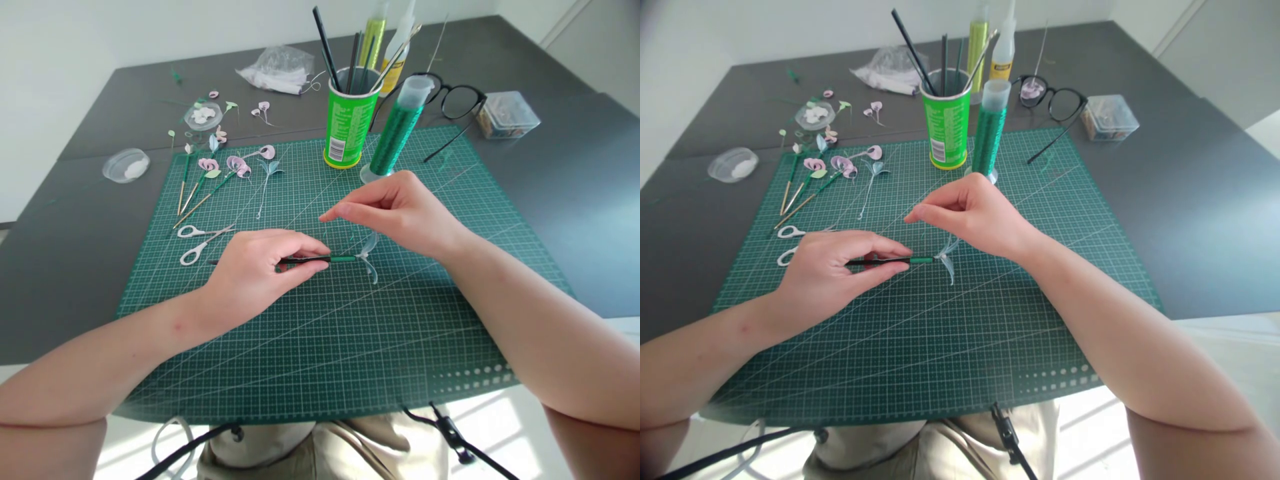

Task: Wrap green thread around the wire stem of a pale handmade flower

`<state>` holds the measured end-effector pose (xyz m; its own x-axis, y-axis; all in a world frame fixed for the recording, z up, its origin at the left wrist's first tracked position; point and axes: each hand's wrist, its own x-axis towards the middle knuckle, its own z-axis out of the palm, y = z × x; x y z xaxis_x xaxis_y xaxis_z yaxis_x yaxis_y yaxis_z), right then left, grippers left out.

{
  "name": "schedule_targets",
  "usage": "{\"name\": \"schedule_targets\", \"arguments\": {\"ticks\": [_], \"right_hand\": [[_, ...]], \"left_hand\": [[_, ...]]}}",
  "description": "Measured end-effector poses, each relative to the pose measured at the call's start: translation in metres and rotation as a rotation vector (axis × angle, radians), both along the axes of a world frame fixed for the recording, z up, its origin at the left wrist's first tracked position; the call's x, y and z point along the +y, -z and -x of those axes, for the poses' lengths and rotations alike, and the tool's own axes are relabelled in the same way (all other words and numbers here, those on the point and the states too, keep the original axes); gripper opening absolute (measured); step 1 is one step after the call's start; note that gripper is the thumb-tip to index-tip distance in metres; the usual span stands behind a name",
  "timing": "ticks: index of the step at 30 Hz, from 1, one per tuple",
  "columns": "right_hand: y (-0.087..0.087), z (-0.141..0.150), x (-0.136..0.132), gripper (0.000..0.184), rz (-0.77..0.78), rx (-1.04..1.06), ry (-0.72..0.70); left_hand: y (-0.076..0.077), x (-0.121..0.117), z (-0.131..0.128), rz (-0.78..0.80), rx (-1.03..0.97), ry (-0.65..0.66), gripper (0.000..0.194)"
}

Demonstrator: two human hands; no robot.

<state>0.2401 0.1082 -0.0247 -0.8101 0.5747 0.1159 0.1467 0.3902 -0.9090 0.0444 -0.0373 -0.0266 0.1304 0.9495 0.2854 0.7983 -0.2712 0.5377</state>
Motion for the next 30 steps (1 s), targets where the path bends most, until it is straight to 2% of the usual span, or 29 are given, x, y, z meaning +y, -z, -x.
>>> {"name": "schedule_targets", "arguments": {"ticks": [5, 10, 18, 27, 30], "right_hand": [[0.0008, -0.0026, 0.0006, 0.067, 0.135, 0.067, -0.022], [0.0023, -0.0039, 0.0021, 0.083, 0.198, 0.038, -0.062], [0.0028, -0.0037, 0.0023, 0.090, 0.213, 0.036, -0.095], [0.0011, -0.0031, 0.0011, 0.084, 0.212, 0.019, -0.081], [0.0004, -0.0029, 0.0012, 0.087, 0.207, 0.015, -0.080]], "left_hand": [[-0.0018, 0.0000, 0.0004, -0.017, -0.008, 0.028, 0.006], [0.0021, 0.0005, 0.0013, -0.049, -0.029, 0.062, 0.008], [0.0048, 0.0001, 0.0007, -0.073, -0.001, 0.075, 0.010], [0.0033, -0.0010, -0.0003, -0.106, -0.032, 0.065, 0.013], [0.0033, -0.0002, -0.0003, -0.132, -0.041, 0.067, 0.011]]}}
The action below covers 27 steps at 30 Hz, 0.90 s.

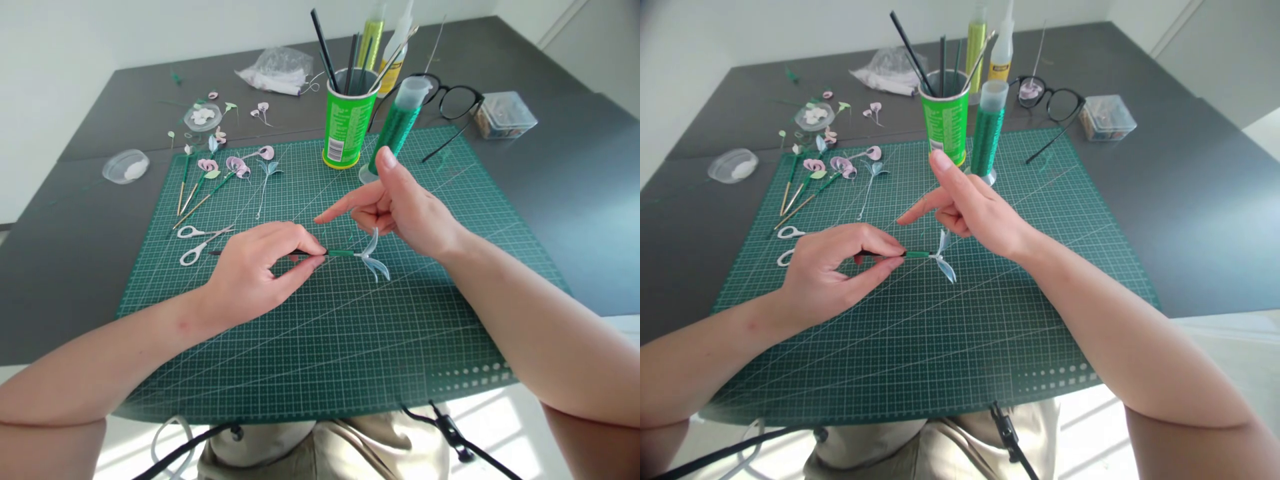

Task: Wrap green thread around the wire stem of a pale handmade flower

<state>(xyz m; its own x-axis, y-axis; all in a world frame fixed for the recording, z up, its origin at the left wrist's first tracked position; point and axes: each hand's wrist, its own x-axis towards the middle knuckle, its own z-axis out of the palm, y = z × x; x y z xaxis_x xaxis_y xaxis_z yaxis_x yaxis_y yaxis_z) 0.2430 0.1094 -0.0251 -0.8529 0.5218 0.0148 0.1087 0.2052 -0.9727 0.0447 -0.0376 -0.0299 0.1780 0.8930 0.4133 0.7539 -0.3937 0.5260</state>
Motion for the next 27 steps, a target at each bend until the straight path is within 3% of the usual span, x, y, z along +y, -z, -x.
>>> {"name": "schedule_targets", "arguments": {"ticks": [4, 12, 19, 27], "right_hand": [[0.0000, -0.0004, 0.0010, 0.092, -0.005, 0.003, 0.003], [0.0031, -0.0026, 0.0024, 0.085, -0.008, 0.085, 0.029], [0.0012, -0.0014, -0.0003, 0.082, -0.058, 0.040, 0.037], [-0.0007, -0.0001, 0.0016, 0.087, -0.005, -0.019, 0.006]], "left_hand": [[0.0004, 0.0003, -0.0003, 0.010, 0.002, -0.002, 0.009], [0.0016, 0.0017, 0.0011, 0.061, 0.009, -0.036, 0.007], [0.0009, 0.0019, 0.0005, 0.008, -0.021, -0.032, 0.009], [-0.0014, 0.0003, -0.0012, 0.015, -0.010, -0.095, 0.006]]}}
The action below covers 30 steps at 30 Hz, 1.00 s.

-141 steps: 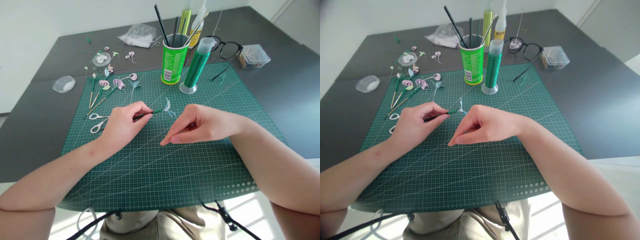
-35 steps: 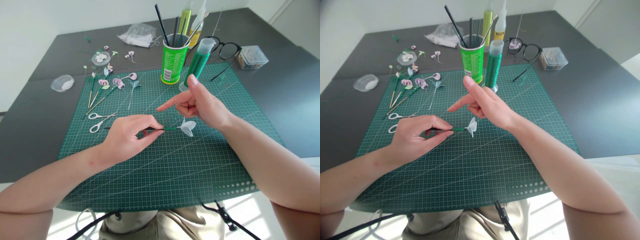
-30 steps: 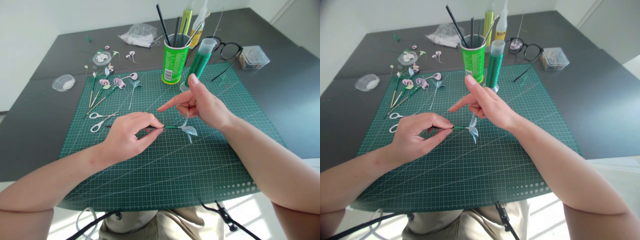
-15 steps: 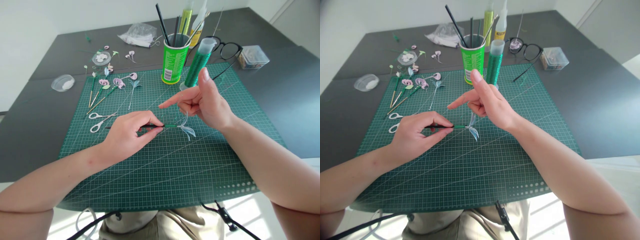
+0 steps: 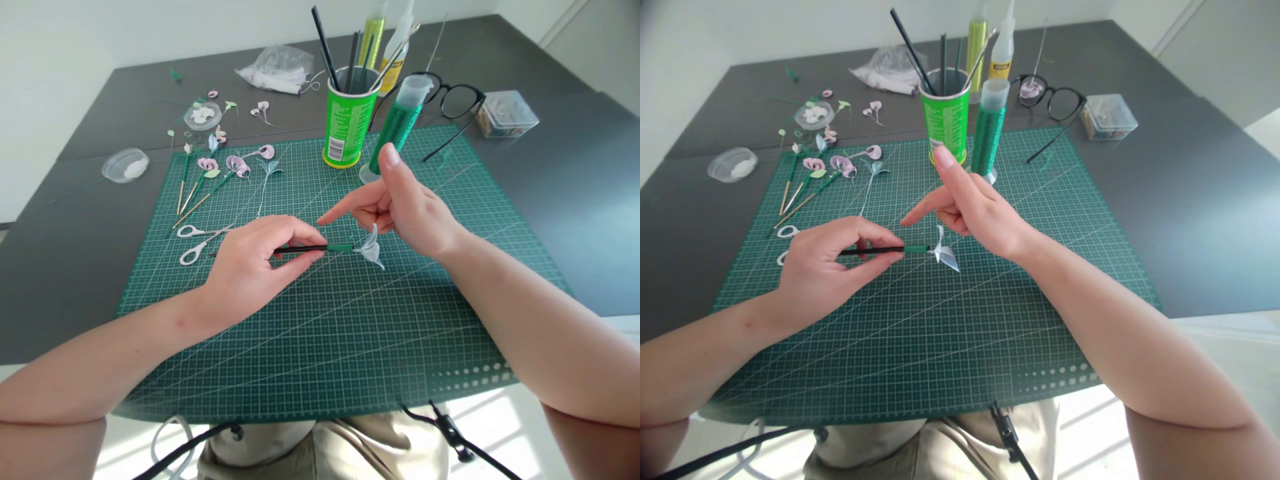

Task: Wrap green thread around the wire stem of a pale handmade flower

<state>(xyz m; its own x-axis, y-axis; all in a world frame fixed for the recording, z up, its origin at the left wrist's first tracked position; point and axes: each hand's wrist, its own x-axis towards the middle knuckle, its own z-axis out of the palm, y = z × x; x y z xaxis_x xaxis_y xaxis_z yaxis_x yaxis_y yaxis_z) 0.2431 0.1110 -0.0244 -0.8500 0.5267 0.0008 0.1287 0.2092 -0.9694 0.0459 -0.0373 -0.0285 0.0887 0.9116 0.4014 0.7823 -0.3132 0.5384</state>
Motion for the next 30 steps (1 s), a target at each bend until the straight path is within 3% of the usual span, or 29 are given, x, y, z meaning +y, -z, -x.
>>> {"name": "schedule_targets", "arguments": {"ticks": [8, 12, 16, 20, 24, 26, 28, 30], "right_hand": [[0.001, 0.003, 0.002, 0.084, 0.256, -0.008, -0.038], [0.001, 0.002, 0.004, 0.085, 0.329, 0.050, -0.096], [-0.002, 0.001, 0.005, 0.086, 0.359, 0.123, -0.032], [-0.002, 0.001, 0.005, 0.077, 0.234, 0.154, 0.138], [0.001, 0.004, 0.001, 0.050, -0.165, 0.161, 0.389], [0.003, 0.006, 0.000, 0.031, -0.311, 0.156, 0.408], [0.006, 0.006, 0.000, 0.015, -0.335, 0.148, 0.369], [0.009, 0.006, 0.002, 0.016, -0.301, 0.114, 0.284]], "left_hand": [[0.002, 0.002, 0.002, -0.014, -0.130, -0.101, 0.014], [0.002, 0.005, 0.005, 0.117, -0.371, -0.122, 0.014], [-0.003, 0.009, 0.007, 0.280, -0.570, -0.119, 0.015], [-0.006, 0.012, 0.006, 0.420, -0.687, -0.138, 0.013], [-0.004, 0.013, 0.006, 0.518, -0.770, -0.108, 0.015], [-0.002, 0.014, 0.005, 0.549, -0.792, -0.086, 0.016], [-0.001, 0.014, 0.005, 0.566, -0.809, -0.062, 0.016], [-0.001, 0.013, 0.004, 0.575, -0.816, -0.040, 0.017]]}}
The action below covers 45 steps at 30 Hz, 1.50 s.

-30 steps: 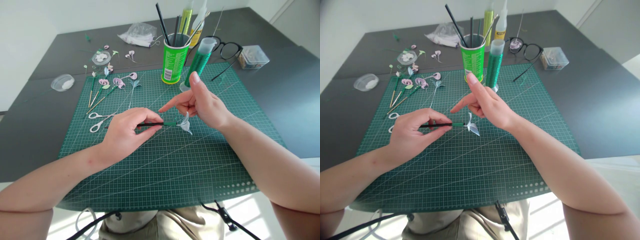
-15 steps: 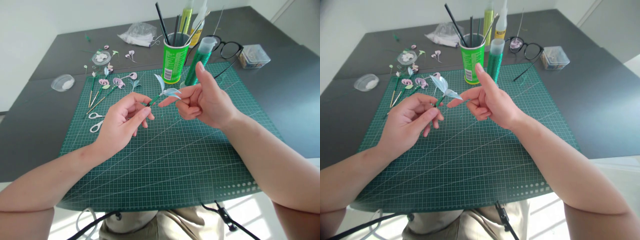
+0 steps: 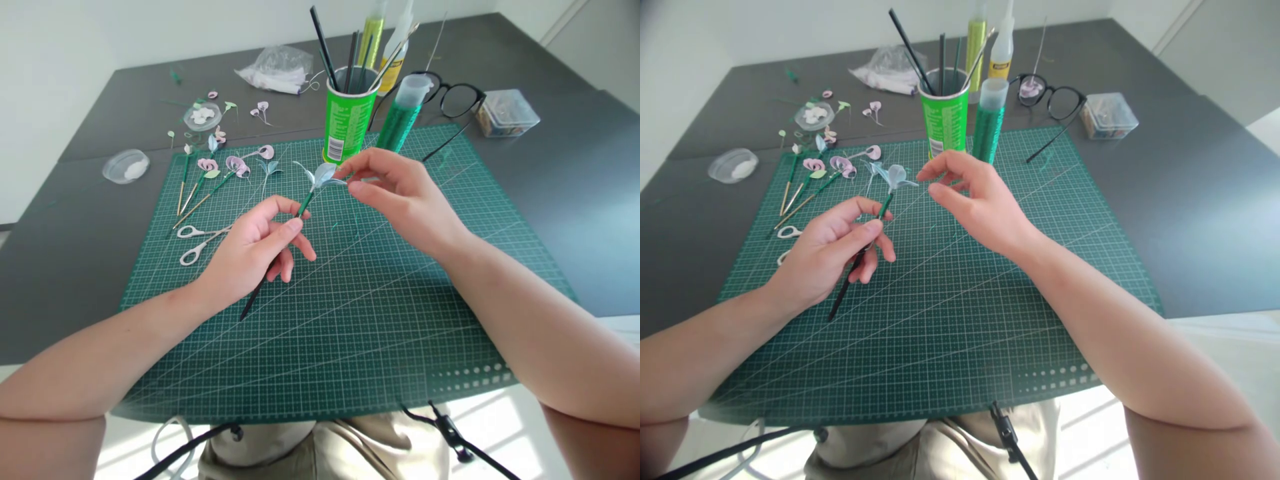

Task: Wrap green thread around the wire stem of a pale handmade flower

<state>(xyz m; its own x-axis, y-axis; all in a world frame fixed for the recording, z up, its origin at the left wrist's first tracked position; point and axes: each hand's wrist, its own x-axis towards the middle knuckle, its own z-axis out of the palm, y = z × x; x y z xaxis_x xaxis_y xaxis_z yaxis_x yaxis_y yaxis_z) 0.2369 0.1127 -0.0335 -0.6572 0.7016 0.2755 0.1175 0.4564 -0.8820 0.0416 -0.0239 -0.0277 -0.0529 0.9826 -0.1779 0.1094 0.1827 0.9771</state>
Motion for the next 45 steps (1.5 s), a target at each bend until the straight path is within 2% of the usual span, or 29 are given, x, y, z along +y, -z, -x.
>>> {"name": "schedule_targets", "arguments": {"ticks": [2, 5, 9, 13, 15, 19, 24, 26, 28, 30, 32, 35, 40, 45], "right_hand": [[0.005, 0.000, 0.001, 0.026, 0.015, -0.072, -0.093], [0.012, 0.000, -0.001, 0.033, -0.068, -0.161, -0.159], [0.013, 0.001, -0.003, 0.026, -0.182, -0.241, -0.084], [0.009, 0.002, -0.001, 0.023, -0.154, -0.236, 0.030], [0.008, 0.002, 0.000, 0.020, -0.109, -0.188, 0.017], [0.009, 0.001, -0.001, 0.026, 0.020, -0.121, -0.159], [0.009, -0.001, -0.005, 0.040, -0.025, -0.217, -0.381], [0.009, -0.002, -0.006, 0.045, 0.086, -0.195, -0.492], [0.007, -0.003, -0.007, 0.048, 0.290, -0.157, -0.595], [0.004, -0.003, -0.007, 0.046, 0.461, -0.159, -0.644], [0.000, -0.004, -0.006, 0.040, 0.515, -0.188, -0.642], [-0.003, -0.003, -0.006, 0.030, 0.436, -0.189, -0.617], [-0.004, -0.002, -0.015, 0.013, 0.176, -0.105, -0.556], [-0.010, -0.003, -0.022, 0.022, 0.149, -0.016, -0.537]], "left_hand": [[0.000, 0.000, -0.001, 0.001, -0.004, 0.012, 0.018], [0.000, 0.000, -0.001, 0.006, -0.014, 0.017, 0.018], [0.001, 0.000, -0.002, 0.007, -0.020, 0.015, 0.017], [0.002, 0.001, -0.002, 0.007, -0.018, 0.025, 0.017], [0.002, 0.001, -0.002, 0.009, -0.016, 0.031, 0.018], [0.001, 0.001, -0.002, 0.016, -0.010, 0.035, 0.019], [0.001, 0.001, -0.002, 0.020, -0.019, 0.040, 0.019], [0.001, 0.001, -0.002, 0.015, -0.016, 0.041, 0.019], [0.001, 0.001, -0.002, 0.016, -0.005, 0.039, 0.021], [0.001, 0.000, -0.002, 0.020, 0.014, 0.026, 0.022], [0.001, 0.001, -0.002, 0.021, 0.037, 0.000, 0.021], [0.003, 0.002, -0.001, 0.016, 0.058, -0.034, 0.021], [0.006, 0.003, 0.001, 0.034, 0.049, -0.038, 0.024], [0.007, 0.005, 0.001, 0.097, 0.027, 0.009, 0.023]]}}
